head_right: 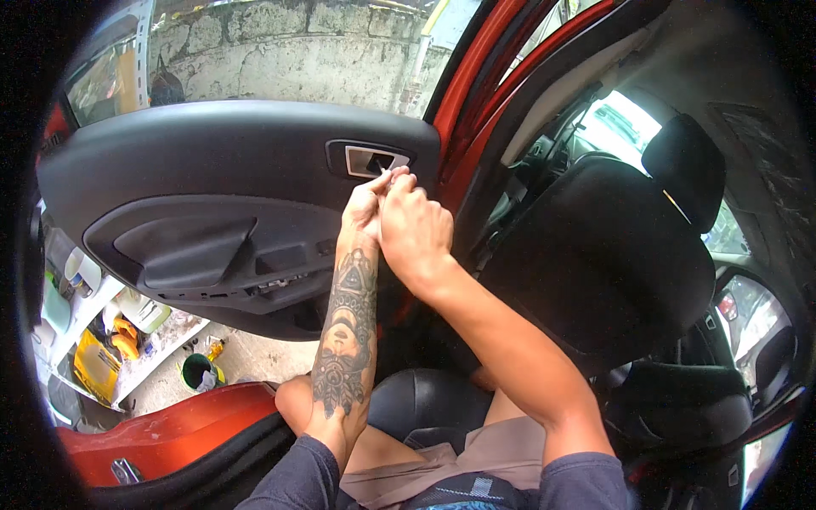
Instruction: The recorder is repairing an internal car door handle using a screwdriver.
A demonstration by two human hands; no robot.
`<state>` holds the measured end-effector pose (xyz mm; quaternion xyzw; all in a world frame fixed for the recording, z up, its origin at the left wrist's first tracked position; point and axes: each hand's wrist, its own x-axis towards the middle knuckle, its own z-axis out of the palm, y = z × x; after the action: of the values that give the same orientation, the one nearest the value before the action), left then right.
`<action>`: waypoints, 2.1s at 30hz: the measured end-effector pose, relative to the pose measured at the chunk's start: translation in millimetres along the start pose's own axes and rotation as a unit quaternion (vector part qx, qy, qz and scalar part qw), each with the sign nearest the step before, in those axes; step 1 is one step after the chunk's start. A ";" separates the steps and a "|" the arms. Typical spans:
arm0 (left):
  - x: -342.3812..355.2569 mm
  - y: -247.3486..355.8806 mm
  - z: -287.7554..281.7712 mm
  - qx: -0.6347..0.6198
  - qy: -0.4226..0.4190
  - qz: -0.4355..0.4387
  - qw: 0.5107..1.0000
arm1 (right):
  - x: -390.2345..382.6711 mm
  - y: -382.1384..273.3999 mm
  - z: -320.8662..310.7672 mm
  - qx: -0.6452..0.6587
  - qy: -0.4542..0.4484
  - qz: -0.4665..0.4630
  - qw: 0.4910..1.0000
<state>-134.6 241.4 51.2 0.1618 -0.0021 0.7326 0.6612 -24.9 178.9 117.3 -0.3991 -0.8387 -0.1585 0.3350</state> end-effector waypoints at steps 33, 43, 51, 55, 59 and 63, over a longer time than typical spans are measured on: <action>-106.5 -21.5 43.6 0.376 0.152 0.309 0.860 | 3.7 6.2 -13.7 -0.127 -0.070 -0.204 0.968; -300.4 -85.9 120.5 0.333 -0.723 -0.092 0.598 | 31.0 -3.8 -23.2 -0.052 -0.135 -0.184 0.972; -302.2 -74.6 117.4 0.427 -0.714 -0.115 0.543 | 43.2 8.7 -28.7 -0.033 -0.118 -0.191 0.974; -306.2 -68.5 105.6 0.414 -0.633 -0.080 0.649 | 42.3 10.2 -36.1 -0.055 -0.129 -0.174 0.975; -324.6 -68.1 106.2 0.197 -0.411 -0.174 0.873 | 39.8 14.6 -39.0 -0.071 -0.140 -0.176 0.972; -347.8 -72.7 127.8 0.119 -0.125 -0.214 0.962 | 39.5 15.4 -40.0 -0.103 -0.160 -0.172 0.966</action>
<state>-8.7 -113.9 73.5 0.3263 0.0365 0.5432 0.7728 -13.6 189.5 173.5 -0.3011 -0.9165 -0.2338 0.1210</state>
